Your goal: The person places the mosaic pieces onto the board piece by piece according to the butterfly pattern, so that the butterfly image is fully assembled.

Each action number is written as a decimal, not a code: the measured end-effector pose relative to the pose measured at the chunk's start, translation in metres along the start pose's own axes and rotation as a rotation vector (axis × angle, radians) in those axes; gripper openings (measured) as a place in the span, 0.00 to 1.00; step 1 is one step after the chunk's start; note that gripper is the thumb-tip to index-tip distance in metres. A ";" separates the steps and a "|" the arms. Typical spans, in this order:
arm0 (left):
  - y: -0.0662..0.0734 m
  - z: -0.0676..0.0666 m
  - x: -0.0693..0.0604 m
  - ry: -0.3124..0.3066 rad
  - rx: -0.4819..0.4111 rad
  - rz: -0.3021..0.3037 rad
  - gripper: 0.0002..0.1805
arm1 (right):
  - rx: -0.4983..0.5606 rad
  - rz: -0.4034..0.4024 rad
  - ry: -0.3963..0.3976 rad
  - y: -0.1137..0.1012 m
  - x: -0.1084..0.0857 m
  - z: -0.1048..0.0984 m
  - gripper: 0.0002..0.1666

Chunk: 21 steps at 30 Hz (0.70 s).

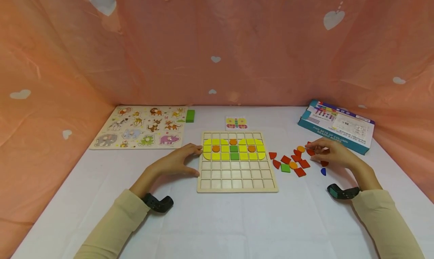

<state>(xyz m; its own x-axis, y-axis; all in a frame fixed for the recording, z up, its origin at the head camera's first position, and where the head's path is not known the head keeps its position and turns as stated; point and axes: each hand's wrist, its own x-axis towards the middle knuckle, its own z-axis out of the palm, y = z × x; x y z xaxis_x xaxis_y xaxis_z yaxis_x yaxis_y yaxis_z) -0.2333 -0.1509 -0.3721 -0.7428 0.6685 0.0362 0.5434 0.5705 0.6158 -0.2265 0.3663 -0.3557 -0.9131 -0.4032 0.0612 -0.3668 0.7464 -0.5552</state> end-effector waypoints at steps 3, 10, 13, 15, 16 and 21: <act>0.000 0.000 0.000 -0.001 0.001 0.000 0.39 | 0.084 -0.051 -0.032 0.003 -0.004 0.002 0.19; -0.001 0.000 0.000 0.000 0.003 -0.001 0.39 | 0.061 0.017 -0.019 0.002 -0.004 0.003 0.19; -0.001 0.000 0.001 -0.002 0.003 0.006 0.40 | 0.021 0.062 -0.002 0.000 -0.003 0.002 0.19; -0.001 0.000 0.001 -0.002 0.003 0.005 0.40 | 0.012 0.066 0.007 0.000 -0.003 0.003 0.18; 0.000 0.000 0.001 -0.002 0.003 0.005 0.40 | 0.013 0.060 0.007 0.000 -0.003 0.003 0.18; 0.001 0.000 0.000 0.000 0.000 0.006 0.39 | 0.067 0.030 -0.002 0.002 -0.004 0.004 0.16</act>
<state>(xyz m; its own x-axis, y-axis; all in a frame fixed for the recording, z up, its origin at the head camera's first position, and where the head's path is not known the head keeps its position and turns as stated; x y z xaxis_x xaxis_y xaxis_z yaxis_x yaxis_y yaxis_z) -0.2329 -0.1502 -0.3713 -0.7395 0.6720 0.0397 0.5479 0.5665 0.6155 -0.2231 0.3670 -0.3605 -0.9230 -0.3825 0.0416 -0.3265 0.7214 -0.6107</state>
